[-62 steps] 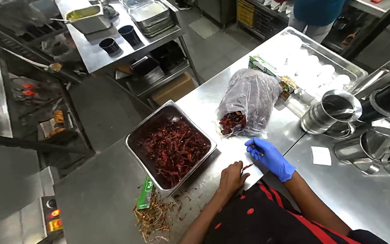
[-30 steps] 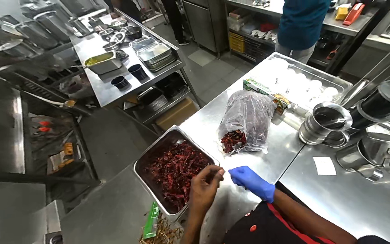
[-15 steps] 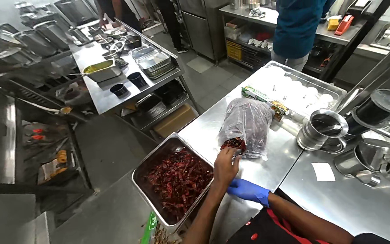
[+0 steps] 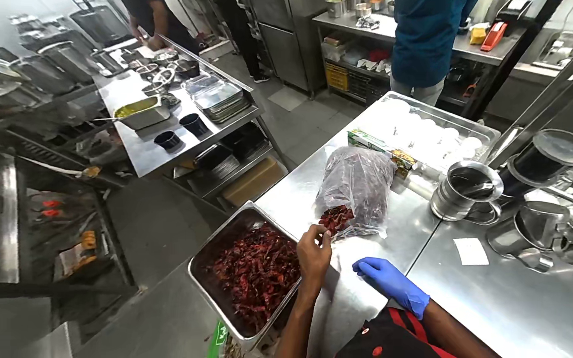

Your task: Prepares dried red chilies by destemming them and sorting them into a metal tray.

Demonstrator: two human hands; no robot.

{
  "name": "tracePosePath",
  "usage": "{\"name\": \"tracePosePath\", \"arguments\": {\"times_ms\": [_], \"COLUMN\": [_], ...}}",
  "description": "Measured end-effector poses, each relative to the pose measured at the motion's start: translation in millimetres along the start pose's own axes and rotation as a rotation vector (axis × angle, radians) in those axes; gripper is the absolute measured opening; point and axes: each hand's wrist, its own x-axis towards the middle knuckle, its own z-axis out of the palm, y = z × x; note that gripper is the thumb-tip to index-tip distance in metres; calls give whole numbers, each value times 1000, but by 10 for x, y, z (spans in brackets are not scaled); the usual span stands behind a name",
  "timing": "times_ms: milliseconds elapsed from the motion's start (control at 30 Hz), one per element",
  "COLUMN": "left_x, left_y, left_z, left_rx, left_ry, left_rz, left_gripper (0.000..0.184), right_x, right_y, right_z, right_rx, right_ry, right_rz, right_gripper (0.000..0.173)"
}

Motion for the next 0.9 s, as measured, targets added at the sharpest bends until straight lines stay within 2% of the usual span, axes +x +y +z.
{"name": "tracePosePath", "arguments": {"times_ms": [200,267,400,467,600,733,800,900], "left_x": [-443,-557,-709,-755,-800,-843,-863,-845], "left_y": [55,78,85,93,73,118,157,231], "left_z": [-390,-452,-471,-461,-433,-367,-327,-318], "left_rx": [-304,-242,71,89,-48,-5,-156,-731], "left_ry": [3,0,-5,-25,-72,1,-4,-38], "left_rz": [-59,8,202,198,89,115,118,-44], "left_gripper": [7,7,26,31,25,17,13,10], "right_x": [102,134,179,181,157,146,140,90], "right_y": [-585,-691,-786,-780,-744,-729,-727,-696], "right_z": [192,257,346,380,420,436,436,521], "right_rx": [190,159,-193,-315,-286,-257,-62,623], "right_ry": [-72,-37,105,116,115,106,70,-139], "right_rz": [-162,-206,-231,-293,-344,-276,-231,-148], "right_gripper": [42,37,36,33,31,40,44,36]}}
